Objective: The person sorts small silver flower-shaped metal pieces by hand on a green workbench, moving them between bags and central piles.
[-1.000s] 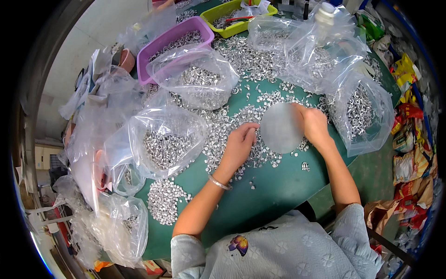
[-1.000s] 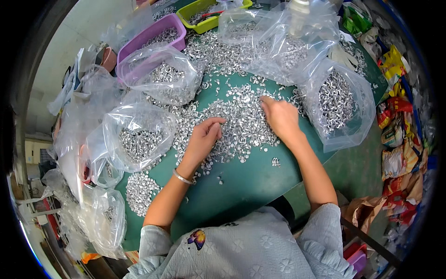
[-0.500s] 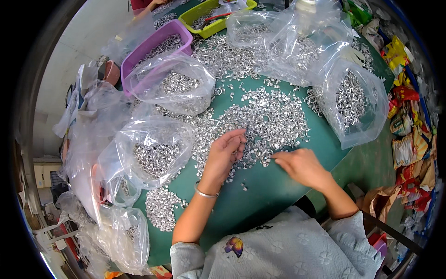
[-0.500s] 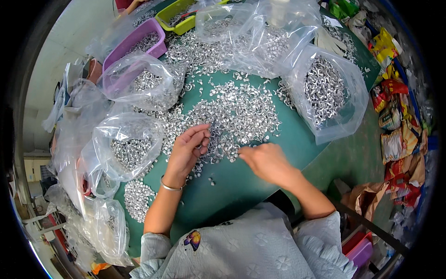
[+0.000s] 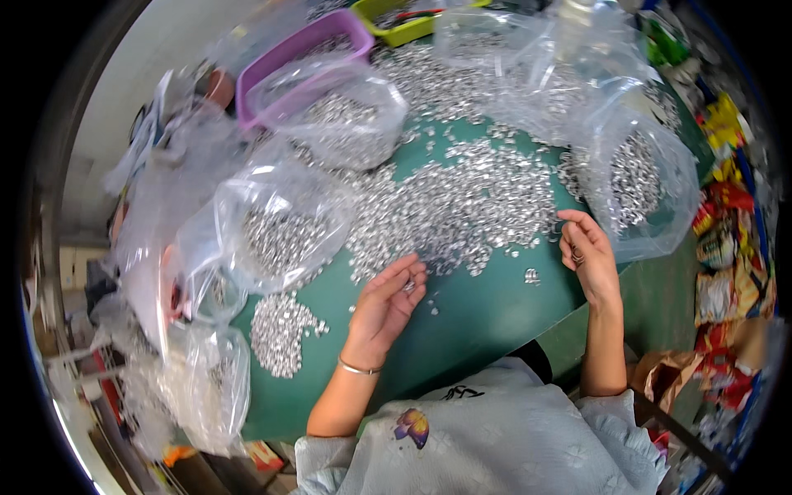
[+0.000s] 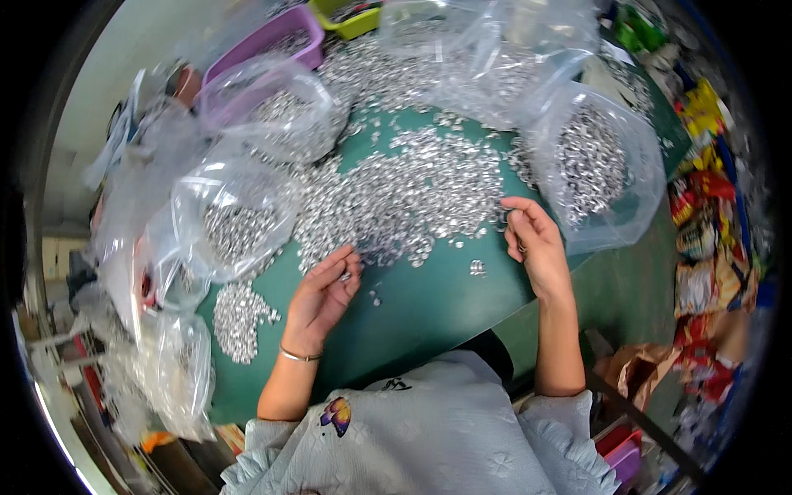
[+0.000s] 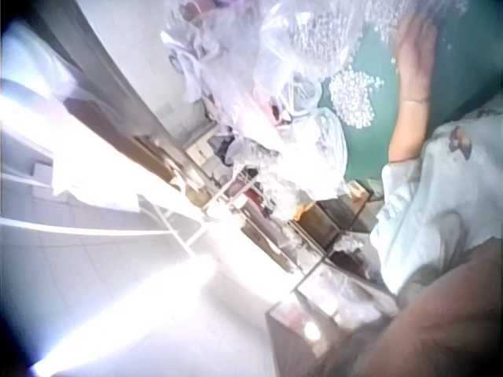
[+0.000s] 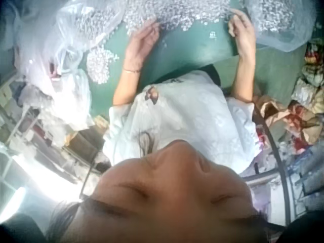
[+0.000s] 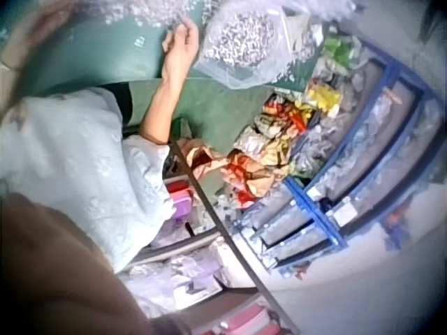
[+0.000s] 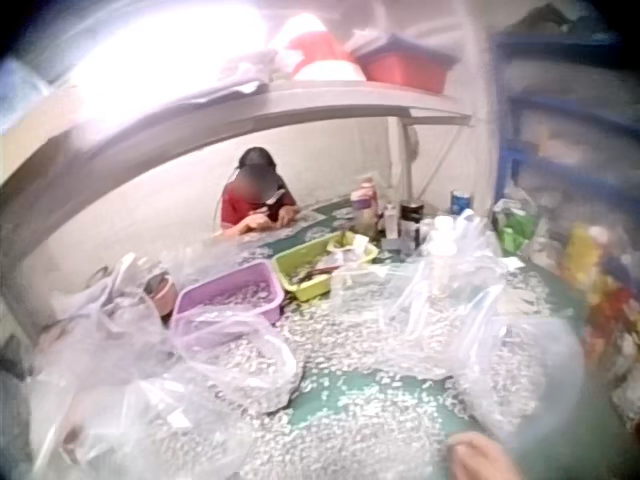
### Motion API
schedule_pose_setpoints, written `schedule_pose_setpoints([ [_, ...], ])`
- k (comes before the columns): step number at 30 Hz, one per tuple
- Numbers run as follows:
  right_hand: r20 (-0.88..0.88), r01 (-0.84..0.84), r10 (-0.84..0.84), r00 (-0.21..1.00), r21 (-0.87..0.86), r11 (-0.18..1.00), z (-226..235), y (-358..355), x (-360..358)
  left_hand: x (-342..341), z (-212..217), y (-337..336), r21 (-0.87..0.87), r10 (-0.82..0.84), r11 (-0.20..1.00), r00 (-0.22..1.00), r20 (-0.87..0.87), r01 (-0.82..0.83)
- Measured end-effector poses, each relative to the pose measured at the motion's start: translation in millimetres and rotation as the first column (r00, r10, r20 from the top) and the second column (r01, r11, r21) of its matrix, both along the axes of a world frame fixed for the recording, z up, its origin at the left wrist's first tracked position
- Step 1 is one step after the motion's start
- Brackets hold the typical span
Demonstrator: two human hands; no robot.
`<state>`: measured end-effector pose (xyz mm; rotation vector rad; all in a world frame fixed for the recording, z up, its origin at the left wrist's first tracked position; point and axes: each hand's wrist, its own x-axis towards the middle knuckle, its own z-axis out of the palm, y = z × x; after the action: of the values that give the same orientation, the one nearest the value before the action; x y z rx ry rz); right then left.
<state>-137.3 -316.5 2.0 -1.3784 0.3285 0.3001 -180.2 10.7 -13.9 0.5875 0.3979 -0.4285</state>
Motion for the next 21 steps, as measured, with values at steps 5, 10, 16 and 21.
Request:
schedule_pose_setpoints([
  [5,-0.071,-0.033,0.143,0.987,0.786,0.618,-10.4,6.9,-6.3,-17.8,18.9,-5.5,0.044,0.105,0.994,0.990,-0.094,-0.102],
  [10,0.025,-0.185,0.279,0.960,0.805,0.564,-2.9,25.1,-19.3,-34.8,21.3,-5.8,-0.038,0.095,0.995,0.995,-0.002,-0.096],
  [16,-0.179,-0.120,0.422,0.889,0.798,0.591,8.3,44.4,-30.9,-59.2,22.4,-1.1,-0.026,0.145,0.989,0.989,0.022,-0.144],
  [21,0.191,-0.062,-0.063,0.980,0.583,0.810,69.3,45.3,49.7,-79.2,14.3,9.8,-0.037,0.216,0.976,0.976,-0.003,-0.216],
])
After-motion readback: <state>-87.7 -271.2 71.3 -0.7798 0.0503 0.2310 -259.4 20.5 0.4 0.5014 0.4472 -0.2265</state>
